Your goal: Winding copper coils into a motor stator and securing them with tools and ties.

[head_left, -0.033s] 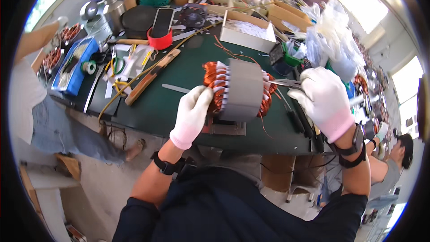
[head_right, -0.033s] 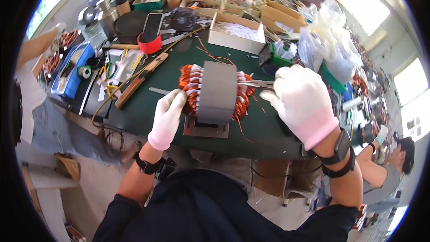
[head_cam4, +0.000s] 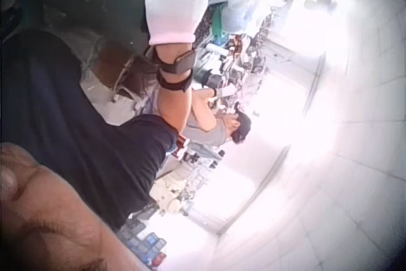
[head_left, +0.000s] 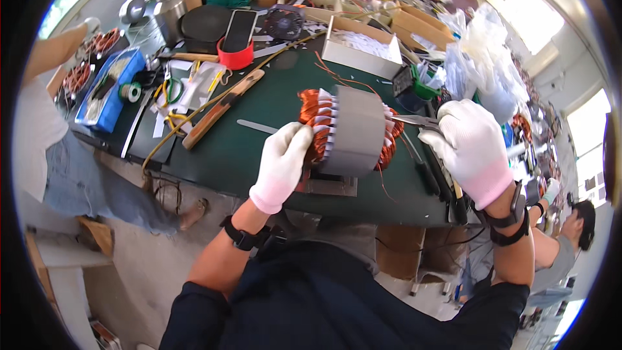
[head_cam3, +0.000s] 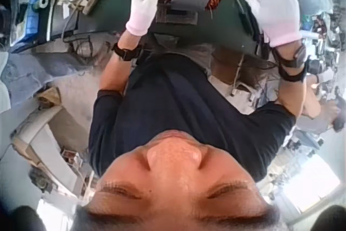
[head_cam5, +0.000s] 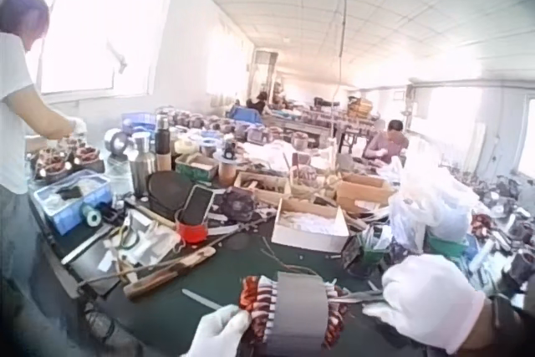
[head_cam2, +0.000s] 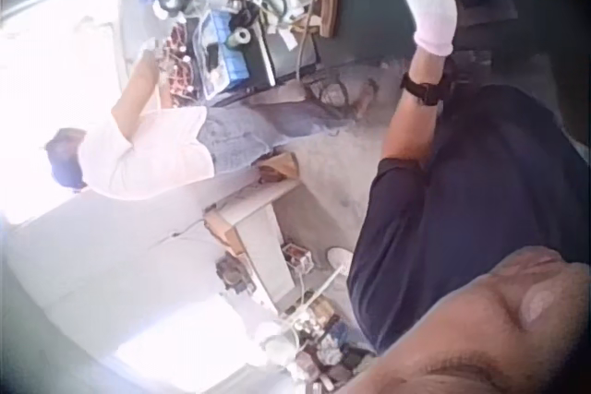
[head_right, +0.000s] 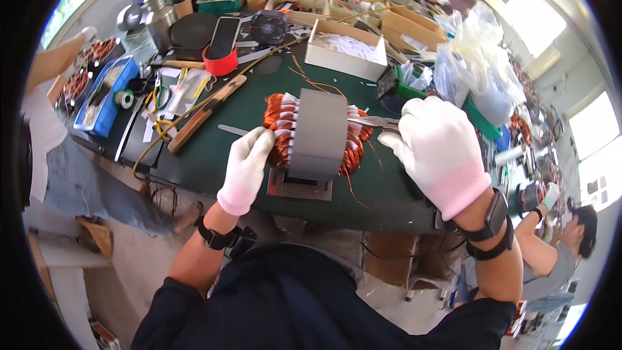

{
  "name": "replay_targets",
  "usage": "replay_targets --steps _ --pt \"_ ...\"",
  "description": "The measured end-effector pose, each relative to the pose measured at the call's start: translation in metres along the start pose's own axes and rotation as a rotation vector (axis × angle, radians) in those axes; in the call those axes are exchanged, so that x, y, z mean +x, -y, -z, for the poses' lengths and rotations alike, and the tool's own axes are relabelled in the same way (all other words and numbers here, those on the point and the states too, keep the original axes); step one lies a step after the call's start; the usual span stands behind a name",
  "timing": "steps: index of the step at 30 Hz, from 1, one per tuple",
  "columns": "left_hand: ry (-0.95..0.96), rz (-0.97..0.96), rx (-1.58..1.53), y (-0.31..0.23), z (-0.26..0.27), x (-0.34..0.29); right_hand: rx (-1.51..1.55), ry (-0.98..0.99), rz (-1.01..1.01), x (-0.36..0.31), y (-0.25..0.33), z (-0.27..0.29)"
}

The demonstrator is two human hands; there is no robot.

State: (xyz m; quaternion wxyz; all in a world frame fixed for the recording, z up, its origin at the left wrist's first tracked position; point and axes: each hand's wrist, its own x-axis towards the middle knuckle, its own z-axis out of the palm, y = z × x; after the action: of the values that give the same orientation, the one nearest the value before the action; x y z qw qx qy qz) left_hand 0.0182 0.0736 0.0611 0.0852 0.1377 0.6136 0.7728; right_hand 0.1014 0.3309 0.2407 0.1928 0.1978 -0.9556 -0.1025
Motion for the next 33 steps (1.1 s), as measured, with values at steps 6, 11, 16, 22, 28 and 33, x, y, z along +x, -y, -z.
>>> replay_targets --steps 6,11,16,22,28,33 --pt "-0.051 0.070 -0.468 0.001 -0.018 -0.003 -0.007 0.163 0.161 0.044 0.042 0.017" --pt "-0.089 0.180 -0.500 -0.009 -0.022 0.004 -0.258 0.272 0.340 0.083 0.065 0.018" --pt "-0.058 0.168 -0.519 -0.009 -0.018 0.007 -0.274 0.551 0.261 0.125 0.088 0.021" --pt "-0.038 0.160 -0.499 -0.002 -0.016 0.007 -0.309 0.679 0.265 0.139 0.097 0.012" --pt "-0.034 0.166 -0.507 0.003 -0.015 0.011 -0.315 0.466 0.387 0.129 0.074 0.002" --pt "-0.026 -0.037 -0.018 -0.007 0.003 0.010 -0.418 0.466 0.386 0.127 0.079 0.012"
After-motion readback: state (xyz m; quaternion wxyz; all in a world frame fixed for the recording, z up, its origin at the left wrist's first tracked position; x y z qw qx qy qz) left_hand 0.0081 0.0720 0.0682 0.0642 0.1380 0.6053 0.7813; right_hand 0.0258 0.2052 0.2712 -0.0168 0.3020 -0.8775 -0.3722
